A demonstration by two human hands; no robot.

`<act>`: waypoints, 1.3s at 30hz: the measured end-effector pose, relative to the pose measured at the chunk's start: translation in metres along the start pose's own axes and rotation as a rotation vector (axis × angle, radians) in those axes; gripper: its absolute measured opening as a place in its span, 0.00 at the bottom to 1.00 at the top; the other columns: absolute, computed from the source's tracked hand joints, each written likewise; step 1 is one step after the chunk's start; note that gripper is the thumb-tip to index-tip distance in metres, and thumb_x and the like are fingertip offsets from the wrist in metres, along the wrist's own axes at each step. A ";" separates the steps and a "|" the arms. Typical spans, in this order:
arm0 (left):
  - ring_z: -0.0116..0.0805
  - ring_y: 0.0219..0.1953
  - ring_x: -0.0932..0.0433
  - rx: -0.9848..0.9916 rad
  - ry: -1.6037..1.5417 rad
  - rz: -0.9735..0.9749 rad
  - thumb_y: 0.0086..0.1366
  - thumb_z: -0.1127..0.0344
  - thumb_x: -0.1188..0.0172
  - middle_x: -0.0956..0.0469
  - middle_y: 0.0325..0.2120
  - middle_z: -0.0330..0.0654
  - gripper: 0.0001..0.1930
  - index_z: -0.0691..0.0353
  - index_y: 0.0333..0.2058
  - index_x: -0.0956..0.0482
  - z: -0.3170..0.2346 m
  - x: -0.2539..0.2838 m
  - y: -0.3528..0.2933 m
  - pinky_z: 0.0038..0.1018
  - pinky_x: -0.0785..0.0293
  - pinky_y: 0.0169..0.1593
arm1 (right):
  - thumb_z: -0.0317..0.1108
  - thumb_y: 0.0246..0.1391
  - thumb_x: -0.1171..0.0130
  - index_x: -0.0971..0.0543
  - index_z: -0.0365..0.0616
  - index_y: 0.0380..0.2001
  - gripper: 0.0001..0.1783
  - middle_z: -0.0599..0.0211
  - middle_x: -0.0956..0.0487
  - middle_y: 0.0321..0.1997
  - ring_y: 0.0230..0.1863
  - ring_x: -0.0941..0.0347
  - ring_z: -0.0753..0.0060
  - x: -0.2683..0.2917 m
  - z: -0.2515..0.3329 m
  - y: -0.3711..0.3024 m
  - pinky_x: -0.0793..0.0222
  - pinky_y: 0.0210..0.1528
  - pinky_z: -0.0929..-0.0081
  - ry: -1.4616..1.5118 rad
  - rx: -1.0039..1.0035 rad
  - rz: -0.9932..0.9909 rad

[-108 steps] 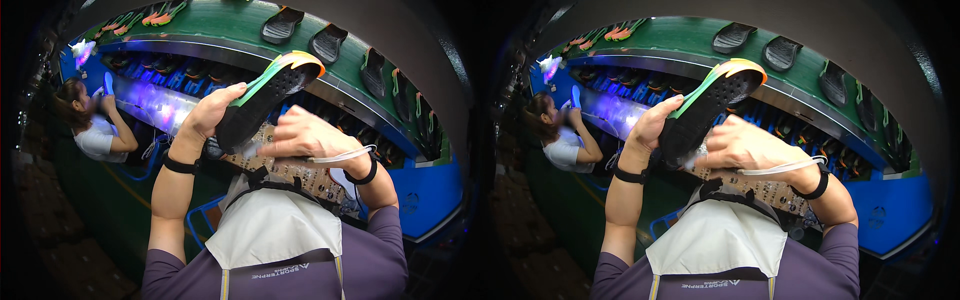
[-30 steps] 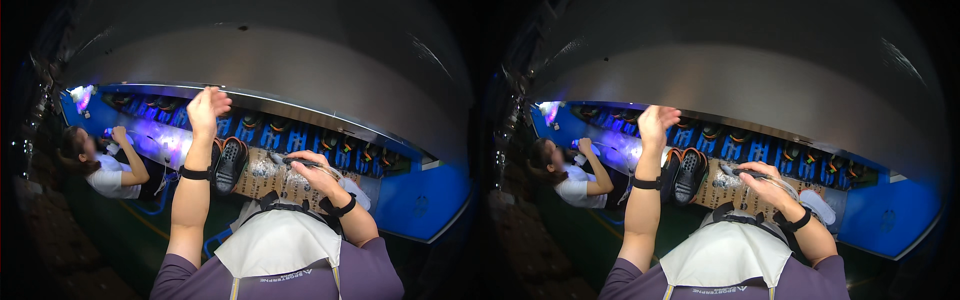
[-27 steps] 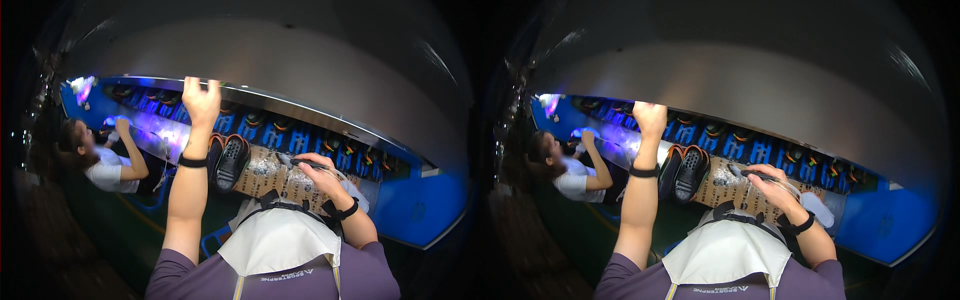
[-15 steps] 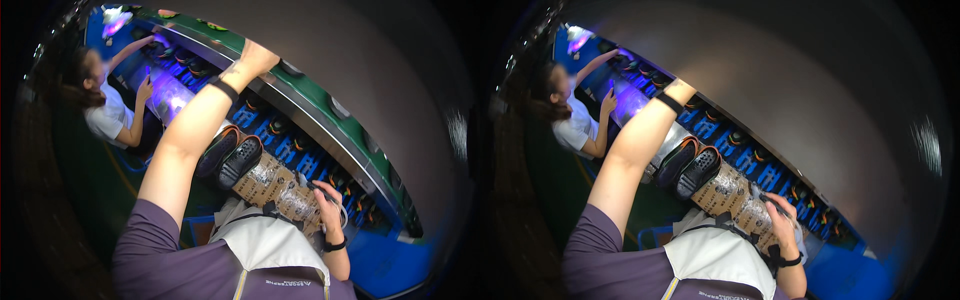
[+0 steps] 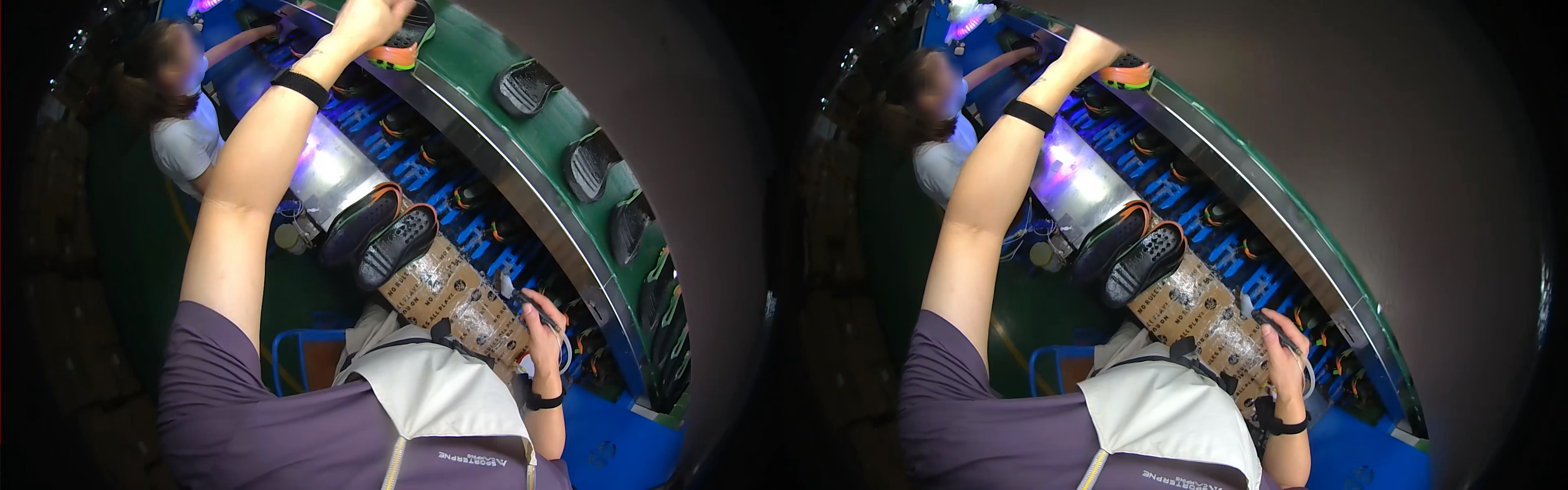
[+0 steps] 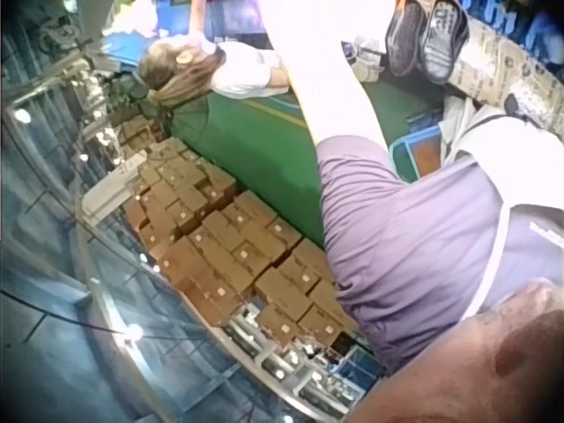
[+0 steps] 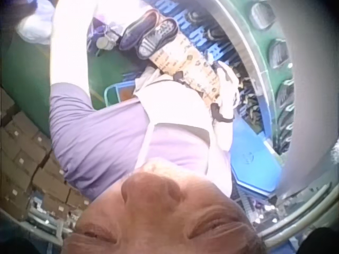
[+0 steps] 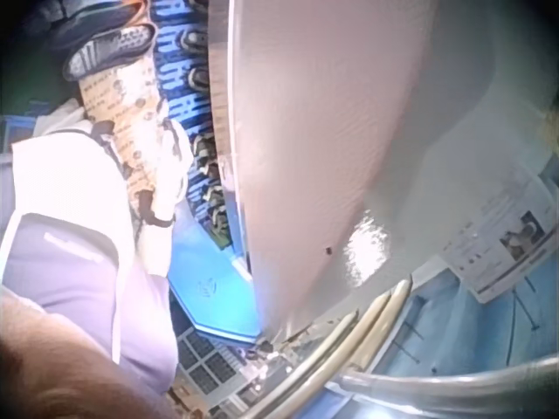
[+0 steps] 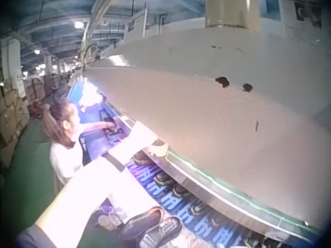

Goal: Applying glue or sealant to shoe outsoles at a manufacturing conveyor line.

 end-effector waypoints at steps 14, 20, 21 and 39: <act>0.38 0.47 0.17 0.201 -1.695 -0.287 0.63 0.74 0.38 0.16 0.45 0.51 0.22 0.80 0.54 0.28 0.005 -0.058 -0.160 0.29 0.23 0.54 | 0.33 0.62 0.34 0.16 0.34 0.48 0.16 0.73 0.20 0.33 0.33 0.30 0.83 0.011 -0.017 0.004 0.35 0.40 0.83 0.596 0.018 -0.082; 0.33 0.51 0.19 0.417 -1.907 0.192 0.71 0.66 0.40 0.17 0.48 0.43 0.19 0.71 0.56 0.22 -0.058 -0.097 -0.289 0.30 0.26 0.59 | 0.33 0.62 0.33 0.16 0.33 0.49 0.16 0.71 0.18 0.35 0.33 0.30 0.83 0.009 0.017 0.005 0.34 0.39 0.83 0.679 0.138 -0.003; 0.35 0.51 0.19 0.481 -2.015 0.252 0.72 0.65 0.41 0.16 0.48 0.43 0.19 0.71 0.55 0.22 -0.068 -0.107 -0.309 0.32 0.25 0.59 | 0.33 0.61 0.33 0.16 0.33 0.48 0.16 0.71 0.17 0.35 0.32 0.29 0.84 0.008 0.024 0.006 0.32 0.38 0.83 0.654 0.156 0.004; 0.45 0.73 0.37 0.491 -2.447 0.625 0.78 0.30 0.69 0.35 0.72 0.45 0.41 0.56 0.73 0.38 -0.187 -0.046 -0.419 0.43 0.43 0.76 | 0.32 0.61 0.34 0.14 0.37 0.46 0.13 0.75 0.17 0.32 0.34 0.27 0.86 -0.043 0.110 0.016 0.29 0.40 0.82 0.438 0.367 0.064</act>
Point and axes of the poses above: each hand's wrist, its own y-axis towards the middle knuckle, its own x-axis out of the back of the hand, z = x × y, the point moved 7 cm from there along y, towards the middle knuckle
